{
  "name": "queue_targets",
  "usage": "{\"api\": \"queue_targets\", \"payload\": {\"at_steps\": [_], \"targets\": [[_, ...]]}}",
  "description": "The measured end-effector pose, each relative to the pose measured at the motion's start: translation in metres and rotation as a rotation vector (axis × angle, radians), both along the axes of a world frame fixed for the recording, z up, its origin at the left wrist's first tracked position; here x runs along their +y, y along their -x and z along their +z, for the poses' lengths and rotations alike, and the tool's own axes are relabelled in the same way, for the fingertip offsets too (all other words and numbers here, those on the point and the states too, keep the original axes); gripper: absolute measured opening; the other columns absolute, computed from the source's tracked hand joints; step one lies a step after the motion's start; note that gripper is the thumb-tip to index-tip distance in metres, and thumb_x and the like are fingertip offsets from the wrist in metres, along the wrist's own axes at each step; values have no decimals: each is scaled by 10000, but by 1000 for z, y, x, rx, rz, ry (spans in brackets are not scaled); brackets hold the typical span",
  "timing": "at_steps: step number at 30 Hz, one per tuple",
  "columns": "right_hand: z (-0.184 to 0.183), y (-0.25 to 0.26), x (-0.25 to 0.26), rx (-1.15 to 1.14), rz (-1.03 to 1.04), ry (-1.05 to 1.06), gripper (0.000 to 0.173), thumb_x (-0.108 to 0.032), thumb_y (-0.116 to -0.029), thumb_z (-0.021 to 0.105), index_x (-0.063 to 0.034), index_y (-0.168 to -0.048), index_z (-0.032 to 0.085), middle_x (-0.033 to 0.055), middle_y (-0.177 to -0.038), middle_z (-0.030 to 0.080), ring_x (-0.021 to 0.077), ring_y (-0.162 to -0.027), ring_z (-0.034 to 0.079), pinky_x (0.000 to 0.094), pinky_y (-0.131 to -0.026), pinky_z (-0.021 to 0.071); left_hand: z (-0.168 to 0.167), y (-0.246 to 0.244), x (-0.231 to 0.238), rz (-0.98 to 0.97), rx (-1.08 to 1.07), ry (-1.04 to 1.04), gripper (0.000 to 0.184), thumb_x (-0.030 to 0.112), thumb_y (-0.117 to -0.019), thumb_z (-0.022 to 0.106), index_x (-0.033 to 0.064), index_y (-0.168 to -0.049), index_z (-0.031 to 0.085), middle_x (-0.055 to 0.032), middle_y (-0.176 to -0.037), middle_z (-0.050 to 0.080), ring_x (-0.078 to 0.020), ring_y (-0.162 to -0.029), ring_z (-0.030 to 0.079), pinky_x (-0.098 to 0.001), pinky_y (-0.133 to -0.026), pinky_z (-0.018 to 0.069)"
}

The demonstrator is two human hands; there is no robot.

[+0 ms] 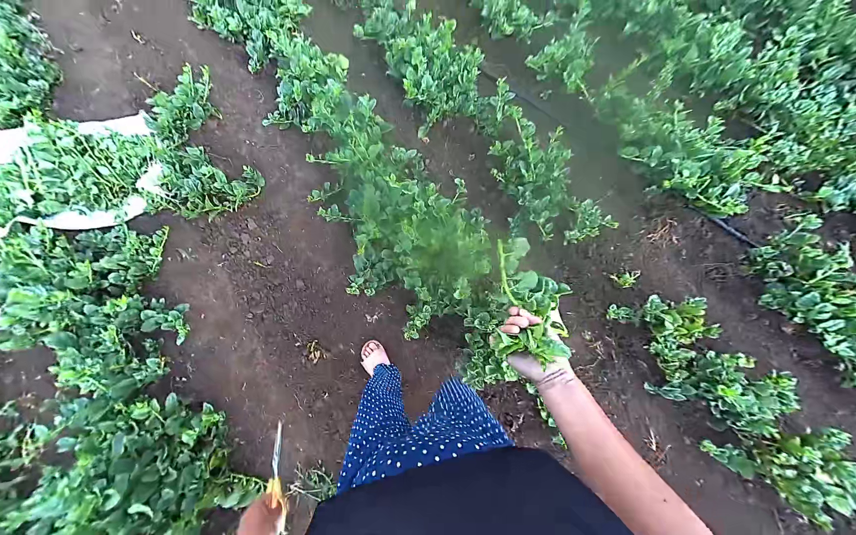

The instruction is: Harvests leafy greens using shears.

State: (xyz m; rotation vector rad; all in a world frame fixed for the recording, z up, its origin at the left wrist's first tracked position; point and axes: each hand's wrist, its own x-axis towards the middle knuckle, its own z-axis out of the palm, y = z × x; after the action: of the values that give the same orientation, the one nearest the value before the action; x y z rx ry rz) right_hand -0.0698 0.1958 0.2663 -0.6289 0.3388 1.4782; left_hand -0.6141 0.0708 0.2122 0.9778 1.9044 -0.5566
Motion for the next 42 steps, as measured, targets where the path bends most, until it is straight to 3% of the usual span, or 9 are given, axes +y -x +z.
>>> {"api": "queue_targets", "payload": {"at_steps": [2,5,10,17,24,30,32,36,42], "targets": [[5,12,19,-18,-51,68,539,-260,-1079,231,-136,-796,672,-11,-685,677,114,-665,702,291,-664,625,23,2,98,-70,25,78,380,212,-1038,587,-83,-1275,626,-317,-1188,673,-464,-1112,665,-625,-977,508],[4,18,43,-47,-93,76,569,-278,-1086,184,-143,-812,665,-3,-746,702,114,-716,714,282,-675,625,30,-11,224,-117,38,-22,386,171,-1046,561,-101,-1319,578,-333,-1227,647,-474,-1137,651,-628,-994,499],[2,9,91,-166,-210,240,591,-320,-1097,152,-199,-766,626,-37,-731,680,100,-702,688,297,-656,606,58,-87,388,-295,-38,-153,395,152,-1046,539,-63,-1377,537,-318,-1284,619,-455,-1198,620,-612,-1031,468],[-19,-2,186,-170,-435,478,455,-412,-1100,226,-221,-826,534,-55,-724,598,109,-723,637,362,-726,579,65,-155,514,-480,-135,-122,398,166,-1060,533,-44,-1399,525,-284,-1265,634,-417,-1185,627,-581,-1039,462],[-27,4,229,-117,-543,460,516,-388,-1103,170,-207,-821,562,-38,-738,635,121,-734,665,350,-712,595,57,-183,628,-474,-166,-83,422,146,-1044,573,-39,-1416,498,-268,-1259,641,-377,-1121,661,-541,-996,505],[-47,45,271,-92,-850,500,479,-394,-1094,218,-220,-847,590,-54,-763,635,109,-741,654,346,-721,593,13,-243,767,-811,-194,-35,475,148,-1022,602,-14,-1451,481,-247,-1298,643,-378,-1196,638,-555,-1042,484],[-49,65,280,-81,-959,502,444,-355,-1090,275,-215,-830,607,-47,-757,650,106,-723,661,337,-703,597,-11,-260,793,-935,-177,0,501,178,-1018,616,-16,-1458,476,-272,-1313,626,-416,-1228,614,-594,-1056,465],[-68,96,290,-99,-1018,498,470,-318,-1083,270,-221,-811,640,-52,-764,677,101,-717,675,316,-687,603,-45,-294,817,-1069,-151,18,495,166,-1017,616,-35,-1447,476,-300,-1320,607,-431,-1246,598,-597,-1067,449],[-102,109,258,-90,-1075,628,497,-347,-1108,182,-214,-884,605,-68,-783,670,68,-714,665,255,-665,584,-74,-351,766,-1423,-168,68,528,160,-1031,586,42,-1522,434,-268,-1364,612,-447,-1276,591,-628,-1073,440]]}}
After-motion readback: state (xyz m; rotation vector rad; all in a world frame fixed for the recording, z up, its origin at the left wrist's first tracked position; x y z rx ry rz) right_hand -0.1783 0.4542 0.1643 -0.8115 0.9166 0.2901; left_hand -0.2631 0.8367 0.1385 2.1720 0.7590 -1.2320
